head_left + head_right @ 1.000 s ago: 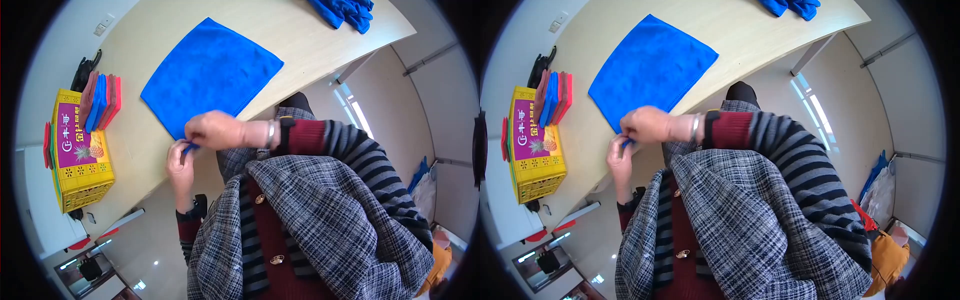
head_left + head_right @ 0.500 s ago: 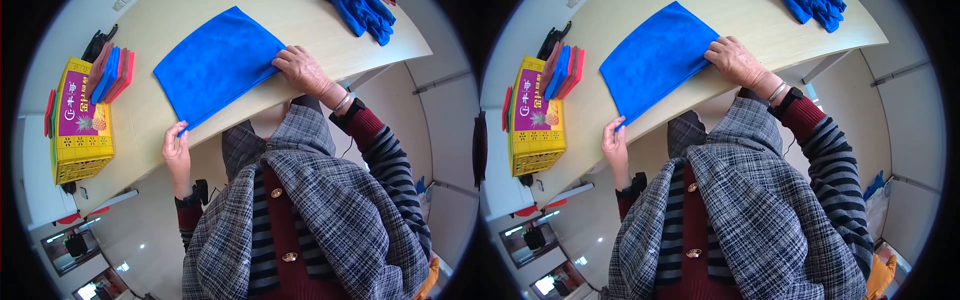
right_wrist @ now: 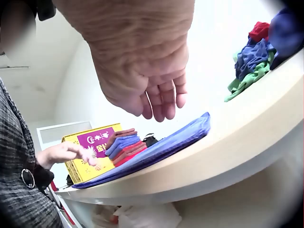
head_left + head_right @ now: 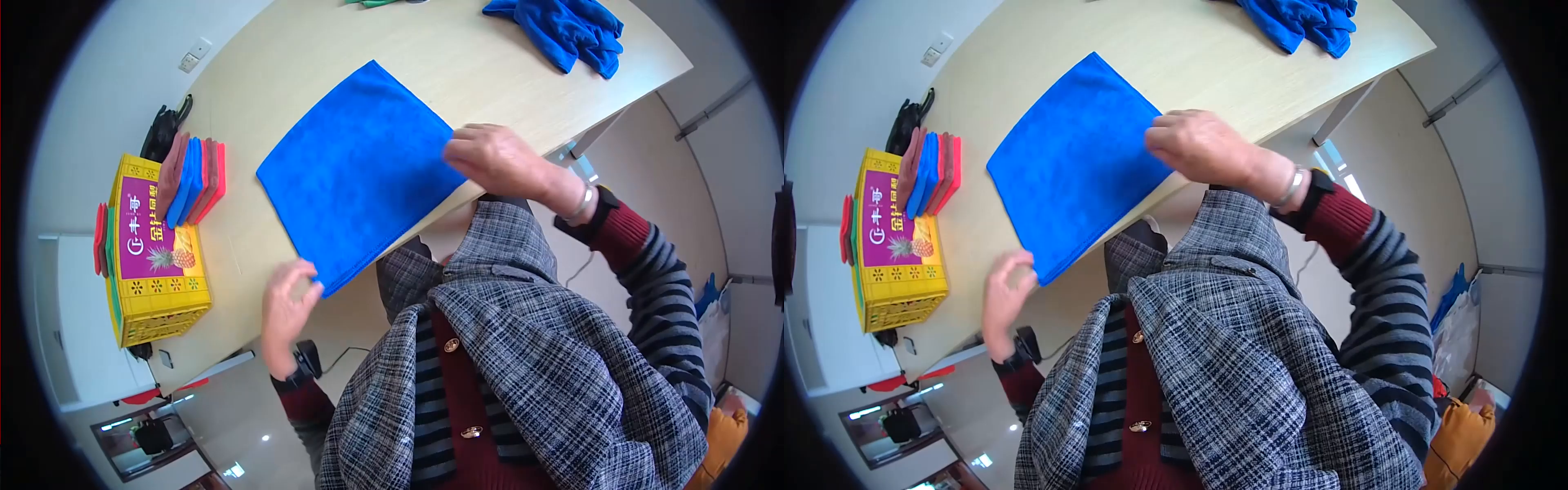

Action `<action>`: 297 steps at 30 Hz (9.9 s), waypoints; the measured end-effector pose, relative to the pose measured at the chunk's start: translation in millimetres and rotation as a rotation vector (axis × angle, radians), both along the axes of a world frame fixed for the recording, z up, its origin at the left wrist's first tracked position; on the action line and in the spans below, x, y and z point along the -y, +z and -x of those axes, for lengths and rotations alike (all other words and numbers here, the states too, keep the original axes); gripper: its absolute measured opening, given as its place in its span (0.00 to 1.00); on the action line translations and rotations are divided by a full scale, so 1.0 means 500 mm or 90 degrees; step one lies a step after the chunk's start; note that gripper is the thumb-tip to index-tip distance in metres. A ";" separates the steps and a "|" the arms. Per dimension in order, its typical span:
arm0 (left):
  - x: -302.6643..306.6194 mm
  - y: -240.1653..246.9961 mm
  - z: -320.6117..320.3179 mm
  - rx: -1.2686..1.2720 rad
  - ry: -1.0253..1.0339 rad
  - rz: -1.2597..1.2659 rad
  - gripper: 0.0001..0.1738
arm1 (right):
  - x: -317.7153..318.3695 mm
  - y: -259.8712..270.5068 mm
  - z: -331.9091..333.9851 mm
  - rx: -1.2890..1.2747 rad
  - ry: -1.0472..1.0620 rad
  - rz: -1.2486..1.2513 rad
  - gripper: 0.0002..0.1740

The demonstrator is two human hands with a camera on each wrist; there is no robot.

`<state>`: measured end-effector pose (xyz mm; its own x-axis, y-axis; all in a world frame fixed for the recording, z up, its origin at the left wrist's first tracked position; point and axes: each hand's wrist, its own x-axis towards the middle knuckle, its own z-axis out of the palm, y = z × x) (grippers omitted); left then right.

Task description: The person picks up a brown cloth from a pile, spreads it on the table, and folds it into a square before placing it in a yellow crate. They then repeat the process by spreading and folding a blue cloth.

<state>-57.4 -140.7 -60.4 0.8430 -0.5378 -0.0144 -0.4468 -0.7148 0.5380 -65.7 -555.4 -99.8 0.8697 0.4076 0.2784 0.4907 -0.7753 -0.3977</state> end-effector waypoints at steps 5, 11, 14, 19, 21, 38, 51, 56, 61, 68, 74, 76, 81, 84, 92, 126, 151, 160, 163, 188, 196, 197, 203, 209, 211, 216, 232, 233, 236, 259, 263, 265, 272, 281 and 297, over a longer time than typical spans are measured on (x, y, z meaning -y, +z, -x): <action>0.160 0.018 -0.218 0.149 -0.184 0.019 0.16 | -0.107 -0.066 -0.074 0.145 0.000 -0.003 0.22; 0.405 -0.056 -0.501 0.321 -0.223 -0.010 0.15 | -0.123 -0.105 -0.066 0.096 -0.081 0.080 0.35; 0.484 -0.079 -0.594 0.322 -0.259 -0.079 0.18 | -0.114 -0.110 -0.069 0.057 -0.082 0.075 0.36; 0.553 -0.105 -0.643 0.403 -0.363 -0.203 0.14 | -0.100 -0.116 -0.069 0.007 -0.061 0.067 0.36; 0.563 -0.093 -0.641 0.431 -0.401 -0.239 0.10 | -0.097 -0.118 -0.067 -0.008 -0.047 0.062 0.36; 0.575 -0.111 -0.638 0.288 -0.184 -0.150 0.12 | -0.107 -0.109 -0.061 -0.028 -0.111 0.052 0.37; 0.189 -0.141 -0.416 0.220 -0.150 -0.177 0.31 | -0.114 -0.098 -0.057 0.027 -0.117 0.073 0.35; 0.057 -0.195 -0.490 0.196 0.013 -0.271 0.39 | -0.121 -0.099 -0.056 0.042 -0.123 0.097 0.35; 0.128 -0.133 -0.470 0.193 0.098 -0.366 0.41 | -0.126 -0.092 -0.050 0.056 -0.120 0.095 0.34; 0.316 -0.136 -0.479 0.138 -0.088 -0.259 0.41 | -0.147 -0.070 -0.013 0.064 -0.106 0.067 0.30; 0.326 -0.156 -0.559 0.100 -0.043 -0.284 0.42 | -0.144 -0.095 -0.013 0.058 -0.098 0.055 0.28; 0.299 -0.178 -0.586 0.122 -0.075 -0.233 0.42 | -0.138 -0.092 -0.018 0.040 -0.100 0.051 0.28; 0.194 -0.080 -0.430 0.032 -0.137 -0.065 0.36 | -0.144 -0.103 -0.021 0.016 -0.083 0.064 0.27; 0.108 -0.044 -0.312 -0.201 -0.109 -0.006 0.28 | -0.145 -0.111 -0.023 0.054 -0.113 0.095 0.27; 0.008 -0.061 -0.110 -0.042 -0.037 0.043 0.23 | -0.148 -0.123 -0.025 0.087 -0.110 0.129 0.29; -0.163 -0.072 -0.045 -0.203 0.166 0.484 0.12 | 0.017 0.064 -0.123 -0.360 0.009 -0.314 0.12; -0.116 -0.188 -0.233 -0.127 0.470 0.433 0.25 | -0.095 -0.037 -0.294 -0.317 -0.335 -0.287 0.22; -0.014 -0.206 -0.116 0.095 0.527 0.366 0.30 | -0.142 -0.095 -0.230 -0.103 -0.427 -0.225 0.18; -0.010 -0.205 -0.119 0.176 0.555 0.314 0.29 | -0.129 -0.097 -0.230 -0.064 -0.422 -0.220 0.16; -0.032 -0.193 -0.223 0.157 0.511 0.313 0.31 | -0.113 -0.064 -0.325 -0.045 -0.393 -0.162 0.24; -0.045 -0.204 -0.212 0.147 0.526 0.200 0.35 | -0.105 -0.083 -0.325 -0.101 -0.375 -0.062 0.25; -0.046 -0.198 -0.208 0.141 0.523 0.201 0.36 | -0.100 -0.081 -0.318 -0.101 -0.376 -0.063 0.25; -0.018 -0.193 -0.106 0.125 0.550 0.182 0.38 | -0.089 -0.089 -0.218 -0.124 -0.395 -0.168 0.23; 0.024 -0.208 -0.100 0.345 0.565 0.003 0.34 | -0.128 -0.110 -0.189 0.070 -0.445 -0.092 0.16; 0.018 -0.207 -0.092 0.293 0.568 -0.021 0.32 | -0.117 -0.114 -0.179 0.082 -0.438 -0.064 0.14; 0.017 -0.217 -0.069 0.311 0.545 -0.062 0.29 | -0.123 -0.116 -0.151 0.100 -0.416 -0.001 0.11; 0.007 -0.219 -0.068 0.365 0.502 -0.115 0.29 | -0.129 -0.114 -0.109 0.110 -0.438 -0.001 0.11; 0.007 -0.214 -0.071 0.367 0.506 -0.112 0.29 | -0.128 -0.111 -0.112 0.115 -0.435 0.000 0.11; 0.006 -0.210 -0.064 0.313 0.505 -0.122 0.30 | -0.127 -0.111 -0.098 0.103 -0.434 -0.003 0.12; 0.096 -0.202 -0.096 0.354 0.175 -0.145 0.30 | -0.372 -0.088 -0.139 0.151 -0.031 0.072 0.28; 0.081 -0.205 -0.097 0.302 0.174 -0.182 0.33 | -0.333 -0.112 -0.141 0.115 -0.070 0.095 0.31; 0.073 -0.205 -0.094 0.279 0.179 -0.200 0.34 | -0.281 -0.107 -0.149 0.093 -0.143 0.132 0.33; 0.064 -0.211 -0.097 0.242 0.227 -0.190 0.37 | -0.151 -0.135 -0.164 0.056 -0.295 0.138 0.34; 0.048 -0.195 -0.083 0.235 0.354 -0.261 0.36 | -0.157 -0.104 -0.155 0.121 -0.331 0.197 0.34; 0.111 -0.193 -0.125 0.242 0.226 -0.220 0.34 | -0.181 -0.118 -0.148 0.082 -0.214 0.190 0.32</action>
<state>5.1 -196.3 -157.0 0.9497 -0.2424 0.1983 -0.2653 -0.9591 0.0984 8.2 -465.1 -158.8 0.9331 0.1884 0.3063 0.2238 -0.9710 -0.0846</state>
